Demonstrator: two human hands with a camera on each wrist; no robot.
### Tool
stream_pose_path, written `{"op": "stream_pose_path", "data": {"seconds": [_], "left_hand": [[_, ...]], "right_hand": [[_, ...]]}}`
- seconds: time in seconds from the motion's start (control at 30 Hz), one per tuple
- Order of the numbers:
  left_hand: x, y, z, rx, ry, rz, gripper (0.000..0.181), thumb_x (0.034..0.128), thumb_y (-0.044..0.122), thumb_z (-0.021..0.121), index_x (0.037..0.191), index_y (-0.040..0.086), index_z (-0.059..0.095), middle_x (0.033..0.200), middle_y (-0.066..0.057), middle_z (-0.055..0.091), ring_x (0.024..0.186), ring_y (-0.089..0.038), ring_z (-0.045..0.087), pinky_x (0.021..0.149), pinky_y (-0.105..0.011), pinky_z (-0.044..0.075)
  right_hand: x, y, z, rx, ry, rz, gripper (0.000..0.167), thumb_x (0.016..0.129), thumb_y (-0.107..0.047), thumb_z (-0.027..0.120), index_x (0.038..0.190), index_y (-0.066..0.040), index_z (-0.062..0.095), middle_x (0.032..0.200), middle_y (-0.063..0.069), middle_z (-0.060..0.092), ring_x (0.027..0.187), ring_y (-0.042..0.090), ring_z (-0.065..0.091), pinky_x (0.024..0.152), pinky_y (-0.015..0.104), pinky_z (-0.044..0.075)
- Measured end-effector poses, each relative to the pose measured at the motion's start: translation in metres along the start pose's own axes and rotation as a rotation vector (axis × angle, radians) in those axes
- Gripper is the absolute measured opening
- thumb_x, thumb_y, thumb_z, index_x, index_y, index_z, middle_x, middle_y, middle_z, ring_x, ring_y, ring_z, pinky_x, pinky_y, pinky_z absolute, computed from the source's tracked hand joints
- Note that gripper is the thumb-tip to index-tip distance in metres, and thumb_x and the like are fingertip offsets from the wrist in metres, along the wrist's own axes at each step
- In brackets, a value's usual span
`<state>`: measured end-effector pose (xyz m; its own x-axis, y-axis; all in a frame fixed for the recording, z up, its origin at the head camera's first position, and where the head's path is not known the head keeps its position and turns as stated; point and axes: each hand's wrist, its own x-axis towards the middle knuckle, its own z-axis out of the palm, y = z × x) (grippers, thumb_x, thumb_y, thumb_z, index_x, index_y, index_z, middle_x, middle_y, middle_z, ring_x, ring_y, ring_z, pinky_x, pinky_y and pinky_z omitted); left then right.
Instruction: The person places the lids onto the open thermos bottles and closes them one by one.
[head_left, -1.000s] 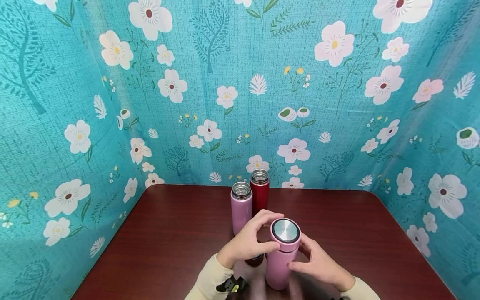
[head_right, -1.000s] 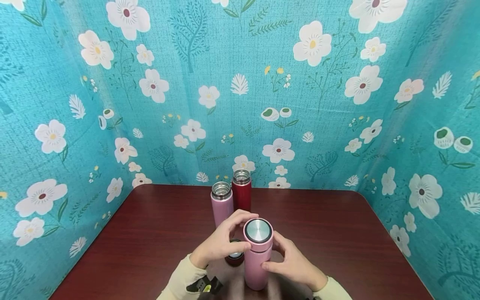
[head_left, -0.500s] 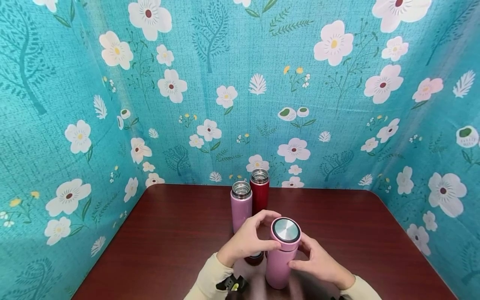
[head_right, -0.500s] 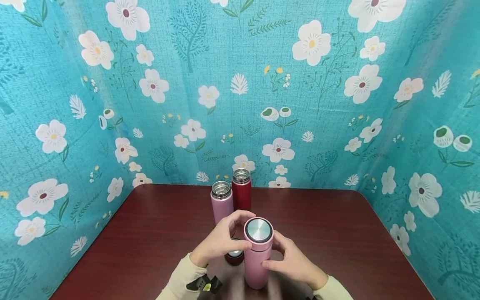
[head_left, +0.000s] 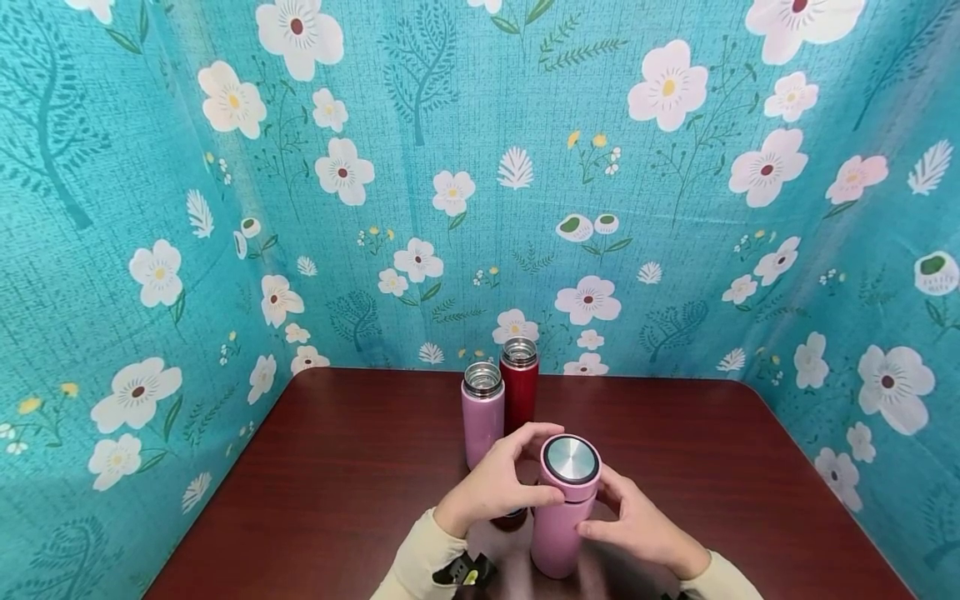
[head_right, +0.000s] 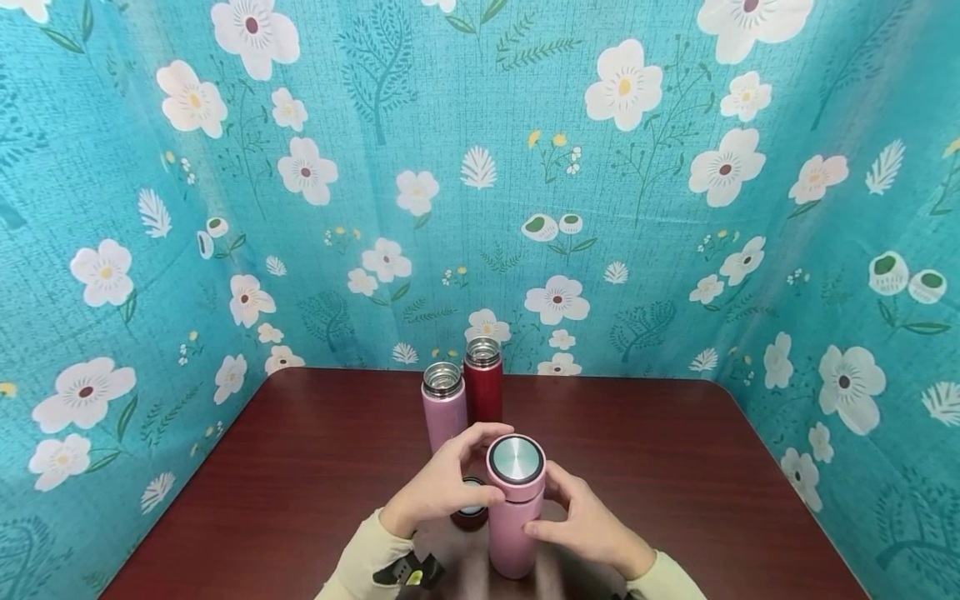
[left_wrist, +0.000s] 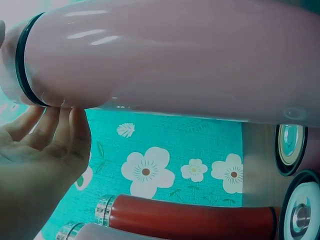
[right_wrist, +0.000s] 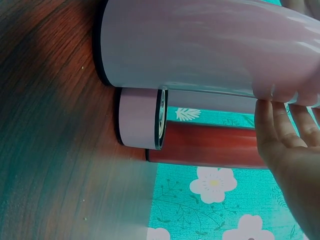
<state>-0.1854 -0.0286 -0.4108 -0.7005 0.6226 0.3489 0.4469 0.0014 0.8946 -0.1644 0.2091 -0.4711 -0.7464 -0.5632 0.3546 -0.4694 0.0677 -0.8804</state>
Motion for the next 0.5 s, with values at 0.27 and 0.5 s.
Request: {"op": "stream_pose_path", "data": {"seconds": [0.27,0.5], "left_hand": [[-0.0001,0.0013,0.0019,0.013,0.032,-0.03,0.061,0.0771,0.014,0.077,0.132,0.011,0.05,0.117,0.003,0.06,0.101,-0.012,0.057,0.088,-0.036,0.048],[0.0029,-0.0064,-0.0033,-0.033,-0.034,0.012,0.058,0.0823,0.027,0.072,0.133,0.014,0.05,0.117,0.004,0.061,0.104,-0.012,0.058,0.09,-0.033,0.047]], "right_hand": [[-0.0007,0.0004,0.0005,0.019,-0.01,-0.001,0.072,0.083,0.006,0.065,0.145,-0.012,0.033,0.137,0.011,0.048,0.124,0.018,0.047,0.097,0.028,0.041],[-0.0006,-0.0006,-0.0001,0.011,0.001,0.026,0.07,0.083,0.004,0.066,0.144,-0.013,0.035,0.137,0.009,0.048,0.124,0.018,0.047,0.097,0.028,0.041]]}}
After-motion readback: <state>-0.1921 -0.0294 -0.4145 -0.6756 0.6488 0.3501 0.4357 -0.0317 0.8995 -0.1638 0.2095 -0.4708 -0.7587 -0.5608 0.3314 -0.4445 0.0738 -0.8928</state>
